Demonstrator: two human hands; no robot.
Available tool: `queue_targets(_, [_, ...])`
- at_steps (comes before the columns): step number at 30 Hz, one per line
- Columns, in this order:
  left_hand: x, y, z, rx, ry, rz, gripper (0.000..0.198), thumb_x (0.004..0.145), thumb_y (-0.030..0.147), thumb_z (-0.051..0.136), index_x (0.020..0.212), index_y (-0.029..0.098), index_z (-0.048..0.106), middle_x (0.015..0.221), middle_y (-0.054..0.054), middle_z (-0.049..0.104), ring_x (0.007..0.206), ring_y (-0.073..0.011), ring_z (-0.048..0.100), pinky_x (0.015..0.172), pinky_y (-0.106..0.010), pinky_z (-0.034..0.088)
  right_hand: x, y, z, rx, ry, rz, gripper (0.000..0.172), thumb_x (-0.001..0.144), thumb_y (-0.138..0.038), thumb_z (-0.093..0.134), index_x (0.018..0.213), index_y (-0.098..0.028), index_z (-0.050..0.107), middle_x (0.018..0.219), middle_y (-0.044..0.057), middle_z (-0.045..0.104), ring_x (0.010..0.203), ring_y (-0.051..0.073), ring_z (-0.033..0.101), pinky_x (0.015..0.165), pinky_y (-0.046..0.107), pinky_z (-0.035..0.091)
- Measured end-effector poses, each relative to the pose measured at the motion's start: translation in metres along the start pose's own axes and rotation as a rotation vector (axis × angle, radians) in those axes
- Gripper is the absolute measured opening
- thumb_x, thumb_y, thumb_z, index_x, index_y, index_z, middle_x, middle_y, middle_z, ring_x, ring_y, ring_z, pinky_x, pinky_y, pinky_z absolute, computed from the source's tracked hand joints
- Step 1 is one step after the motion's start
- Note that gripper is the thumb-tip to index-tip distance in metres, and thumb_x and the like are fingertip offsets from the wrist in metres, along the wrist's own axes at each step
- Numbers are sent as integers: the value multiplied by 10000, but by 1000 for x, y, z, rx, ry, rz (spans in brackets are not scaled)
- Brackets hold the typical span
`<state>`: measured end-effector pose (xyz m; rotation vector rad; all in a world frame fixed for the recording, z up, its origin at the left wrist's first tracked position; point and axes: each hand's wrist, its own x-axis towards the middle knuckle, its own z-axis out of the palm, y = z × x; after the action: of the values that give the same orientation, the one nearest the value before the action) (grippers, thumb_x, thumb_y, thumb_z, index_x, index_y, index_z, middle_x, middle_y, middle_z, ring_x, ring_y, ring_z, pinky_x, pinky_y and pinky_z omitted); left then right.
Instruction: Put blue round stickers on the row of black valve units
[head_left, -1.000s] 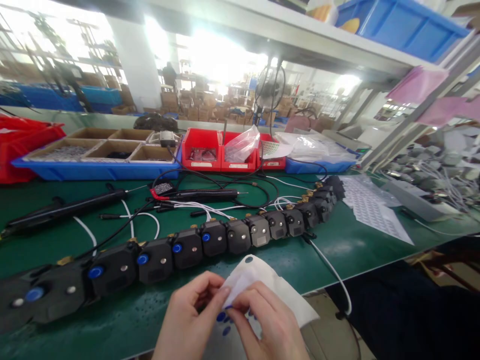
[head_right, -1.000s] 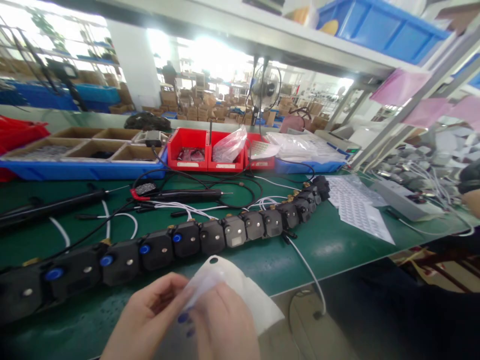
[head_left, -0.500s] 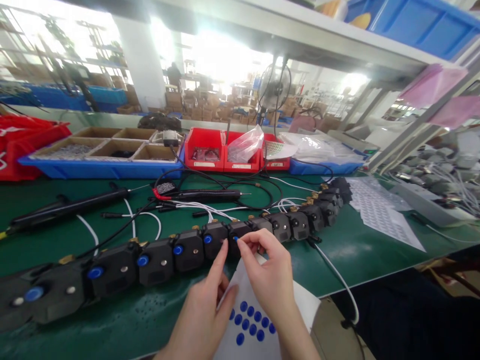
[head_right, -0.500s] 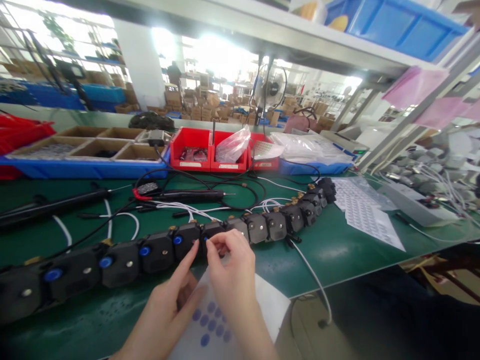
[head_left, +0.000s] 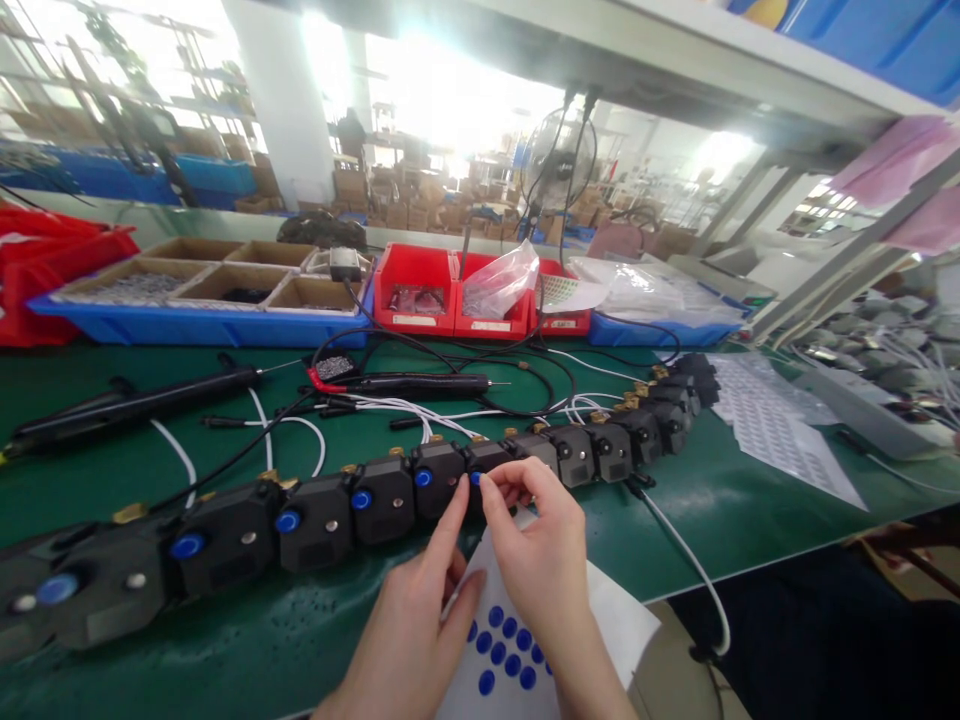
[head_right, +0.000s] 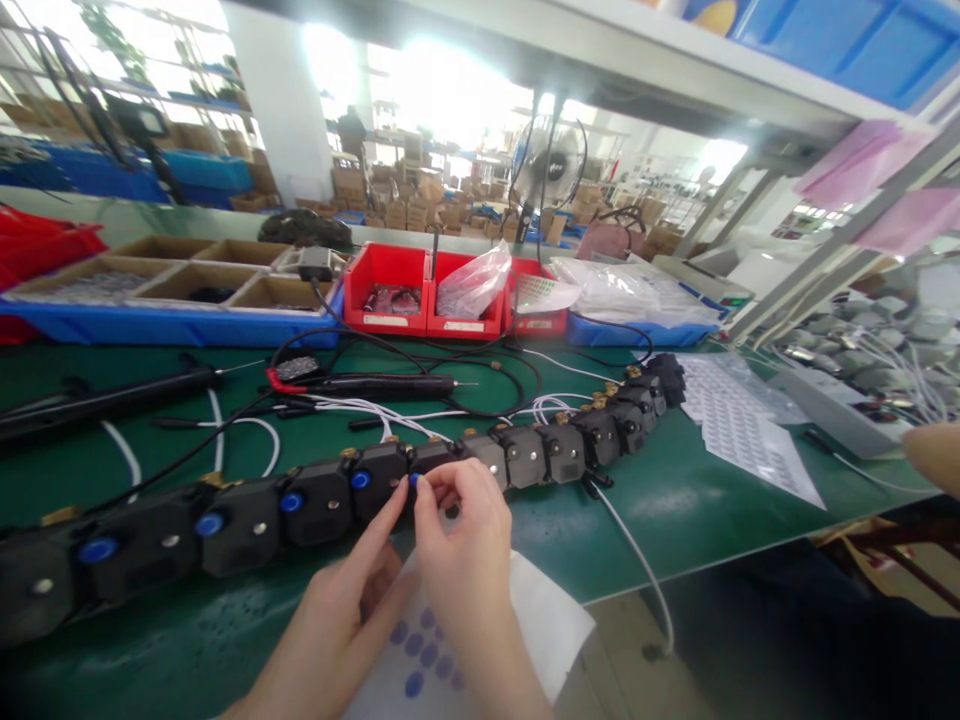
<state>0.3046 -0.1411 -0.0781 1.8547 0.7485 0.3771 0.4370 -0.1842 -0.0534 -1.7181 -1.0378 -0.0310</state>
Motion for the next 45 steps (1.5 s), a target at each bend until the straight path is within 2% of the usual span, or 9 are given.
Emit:
queue_targets(15, [0, 2, -3, -18, -6, 11, 666, 955, 341, 441, 1576, 186, 258, 759, 26, 598, 624, -131, 538, 616, -235, 407, 3, 2, 2, -82, -19, 11, 202, 895, -225, 578, 697, -189, 578, 660, -8, 565, 639, 138, 543, 594, 263, 430])
queue_targets(19, [1, 4, -6, -43, 35, 23, 637, 920, 340, 461, 1525, 162, 367, 716, 32, 591, 592, -132, 537, 585, -230, 412, 0, -2, -10, -61, 38, -50, 187, 910, -210, 602, 725, -192, 588, 693, -8, 574, 655, 127, 539, 606, 244, 440])
queue_targets(21, [1, 7, -10, -75, 70, 7, 521, 907, 366, 494, 1386, 164, 520, 706, 27, 600, 609, -139, 555, 599, -231, 433, -9, -2, -21, -57, 21, -89, 154, 928, -194, 589, 775, -197, 602, 723, -5, 583, 674, 126, 541, 621, 238, 447])
queue_targets(23, [0, 10, -13, -142, 82, -22, 354, 892, 412, 533, 1138, 177, 628, 698, 16, 611, 635, -151, 581, 610, -232, 453, -23, 0, -33, -50, -95, -109, 143, 925, -174, 581, 787, -204, 597, 721, -10, 578, 673, 125, 545, 614, 233, 448])
queue_targets(25, [-1, 15, -14, -232, 83, -52, 275, 869, 448, 564, 927, 186, 623, 695, 6, 614, 654, -160, 601, 610, -232, 469, -40, 4, -43, -52, -233, -124, 130, 911, -151, 578, 794, -206, 594, 732, -11, 585, 685, 124, 568, 608, 228, 455])
queue_targets(28, [-1, 21, -14, -314, 102, -75, 276, 826, 460, 603, 812, 185, 593, 699, 5, 593, 658, -156, 594, 599, -222, 475, -63, 9, -48, -126, -352, -187, 91, 906, -136, 580, 893, -211, 631, 820, 9, 635, 753, 143, 624, 654, 232, 503])
queue_targets(36, [-2, 26, -7, -372, 106, -90, 353, 810, 533, 655, 797, 189, 578, 690, 21, 543, 636, -139, 541, 556, -202, 445, -82, 11, -44, -104, -181, -139, 131, 945, -146, 545, 915, -217, 651, 844, 28, 667, 722, 135, 665, 667, 211, 543])
queue_targets(41, [-4, 29, -5, -353, 67, -125, 410, 757, 577, 705, 780, 182, 595, 694, 14, 557, 641, -148, 557, 576, -216, 475, -84, 20, -50, -184, -276, -223, 128, 939, -142, 529, 904, -209, 632, 809, 31, 662, 711, 159, 657, 666, 230, 548])
queue_targets(45, [-4, 23, -2, -348, 61, -122, 376, 806, 556, 680, 810, 187, 609, 721, 11, 574, 672, -151, 580, 605, -213, 495, -90, 25, -44, -181, -276, -129, 127, 936, -158, 502, 891, -218, 604, 812, 26, 647, 735, 174, 644, 662, 250, 524])
